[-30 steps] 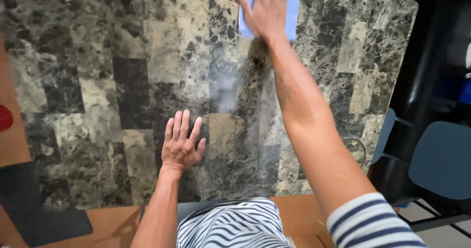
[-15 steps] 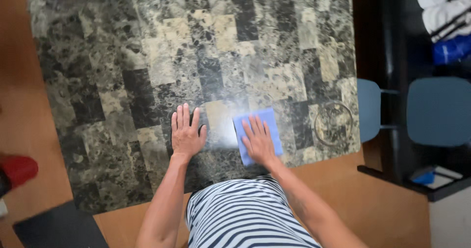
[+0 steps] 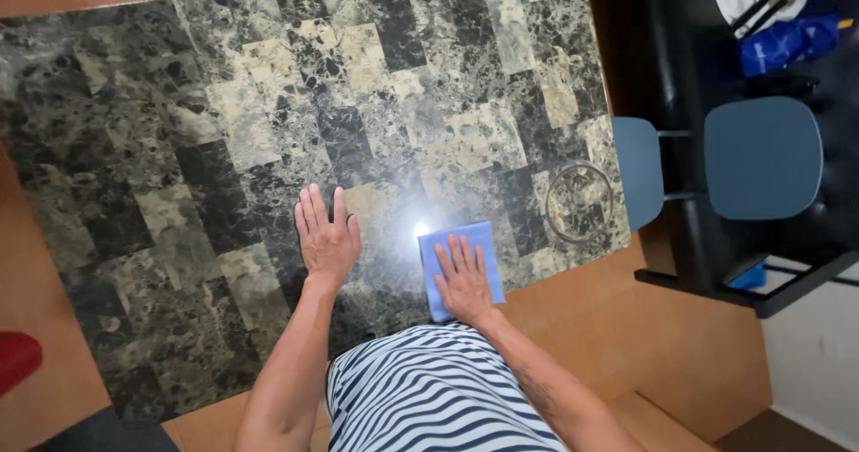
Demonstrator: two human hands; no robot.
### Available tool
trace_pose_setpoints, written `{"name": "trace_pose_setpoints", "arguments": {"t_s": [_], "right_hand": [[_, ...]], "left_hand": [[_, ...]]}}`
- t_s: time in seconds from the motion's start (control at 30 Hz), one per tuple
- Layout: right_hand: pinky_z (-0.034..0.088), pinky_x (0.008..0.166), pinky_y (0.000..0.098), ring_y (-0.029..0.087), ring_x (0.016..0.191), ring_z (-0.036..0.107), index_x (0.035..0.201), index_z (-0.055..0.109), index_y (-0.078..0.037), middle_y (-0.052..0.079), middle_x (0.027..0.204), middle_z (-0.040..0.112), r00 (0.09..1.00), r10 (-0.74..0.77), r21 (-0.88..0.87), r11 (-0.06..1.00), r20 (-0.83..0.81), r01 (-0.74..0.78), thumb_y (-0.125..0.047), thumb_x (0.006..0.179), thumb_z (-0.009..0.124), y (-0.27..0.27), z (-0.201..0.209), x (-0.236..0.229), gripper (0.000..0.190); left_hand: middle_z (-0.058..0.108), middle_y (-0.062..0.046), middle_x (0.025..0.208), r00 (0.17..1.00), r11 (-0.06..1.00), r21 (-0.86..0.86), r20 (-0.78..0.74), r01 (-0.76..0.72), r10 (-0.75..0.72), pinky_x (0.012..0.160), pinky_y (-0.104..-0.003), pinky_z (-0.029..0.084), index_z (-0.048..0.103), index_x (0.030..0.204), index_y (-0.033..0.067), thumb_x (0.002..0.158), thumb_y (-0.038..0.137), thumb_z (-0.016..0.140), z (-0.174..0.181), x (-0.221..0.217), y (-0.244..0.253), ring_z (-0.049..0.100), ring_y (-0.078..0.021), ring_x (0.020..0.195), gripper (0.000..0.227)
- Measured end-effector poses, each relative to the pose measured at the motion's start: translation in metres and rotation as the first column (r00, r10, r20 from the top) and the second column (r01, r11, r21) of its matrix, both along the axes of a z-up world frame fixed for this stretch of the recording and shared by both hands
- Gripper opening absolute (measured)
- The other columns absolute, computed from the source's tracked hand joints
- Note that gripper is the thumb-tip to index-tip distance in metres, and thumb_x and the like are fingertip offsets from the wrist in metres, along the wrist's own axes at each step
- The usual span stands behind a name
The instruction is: The person wipes the surface of a stone-patterned table with a blue cloth, moving the cloth across different sections of the tabletop.
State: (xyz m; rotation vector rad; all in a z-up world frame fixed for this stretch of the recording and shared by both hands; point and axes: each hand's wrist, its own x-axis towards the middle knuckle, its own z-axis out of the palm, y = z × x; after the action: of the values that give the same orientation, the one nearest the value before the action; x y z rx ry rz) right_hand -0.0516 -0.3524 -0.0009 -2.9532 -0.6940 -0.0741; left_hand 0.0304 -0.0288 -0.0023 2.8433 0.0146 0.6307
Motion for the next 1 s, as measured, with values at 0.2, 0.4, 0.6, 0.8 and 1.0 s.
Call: {"name": "trace_pose_setpoints", "arguments": {"t_s": [0.2, 0.4, 0.6, 0.8, 1.0], "right_hand": [[0.021, 0.137, 0.0667, 0.044, 0.171, 0.037, 0.176, 0.052, -0.021, 0.02, 0.184, 0.044, 0.999, 0.043, 0.058, 0.997, -0.011, -0.043, -0.054, 0.116, 0.047, 0.051, -0.01, 0.079, 0.069], [0.032, 0.133, 0.069, 0.046, 0.165, 0.047, 0.173, 0.056, -0.021, 0.02, 0.177, 0.053, 0.982, 0.158, 0.084, 0.982, 0.1, -0.166, -0.06, 0.113, 0.05, 0.111, -0.007, 0.211, 0.071], [0.034, 0.131, 0.0725, 0.047, 0.165, 0.047, 0.173, 0.056, -0.018, 0.021, 0.178, 0.051, 0.99, 0.118, 0.008, 0.993, 0.073, -0.119, -0.055, 0.113, 0.063, 0.181, -0.021, 0.379, 0.071], [0.031, 0.139, 0.0638, 0.038, 0.176, 0.024, 0.185, 0.035, -0.023, 0.011, 0.19, 0.024, 0.992, 0.078, -0.095, 0.993, 0.1, -0.068, -0.059, 0.124, 0.059, 0.214, -0.049, 0.519, 0.074], [0.011, 0.147, 0.0632, 0.037, 0.181, 0.001, 0.19, 0.006, -0.02, 0.011, 0.194, -0.003, 0.989, 0.072, -0.179, 0.979, -0.131, -0.095, -0.061, 0.133, 0.034, 0.197, -0.005, 0.462, 0.076]], "left_hand": [[0.056, -0.037, 0.168, 1.0, 1.0, -0.019, -0.011, -0.008, 0.008, 0.132, -0.066, 0.036, 0.07, 0.16, 0.009, 0.109, 0.037, 0.065, 0.012, 0.006, 0.003, 0.052, -0.0544, 0.159, 0.059], [0.064, -0.037, 0.159, 0.998, 0.999, -0.001, 0.033, -0.05, 0.05, 0.129, -0.065, 0.042, 0.074, 0.154, 0.0097, 0.102, 0.04, 0.06, 0.007, 0.009, 0.001, 0.059, -0.054, 0.153, 0.061], [0.064, -0.034, 0.161, 0.996, 0.996, -0.021, 0.02, -0.085, 0.085, 0.129, -0.063, 0.043, 0.074, 0.154, 0.014, 0.098, 0.039, 0.062, 0.003, 0.011, -0.001, 0.06, -0.0514, 0.154, 0.062], [0.057, -0.031, 0.17, 0.987, 0.998, -0.034, -0.154, -0.046, 0.04, 0.132, -0.061, 0.045, 0.07, 0.159, 0.0142, 0.105, 0.035, 0.066, 0.018, 0.006, 0.005, 0.055, -0.0507, 0.157, 0.058], [0.053, -0.031, 0.172, 0.987, 0.999, -0.035, -0.156, -0.035, 0.029, 0.135, -0.063, 0.042, 0.066, 0.163, 0.012, 0.107, 0.036, 0.068, 0.013, 0.003, 0.005, 0.049, -0.0499, 0.161, 0.061]]}}
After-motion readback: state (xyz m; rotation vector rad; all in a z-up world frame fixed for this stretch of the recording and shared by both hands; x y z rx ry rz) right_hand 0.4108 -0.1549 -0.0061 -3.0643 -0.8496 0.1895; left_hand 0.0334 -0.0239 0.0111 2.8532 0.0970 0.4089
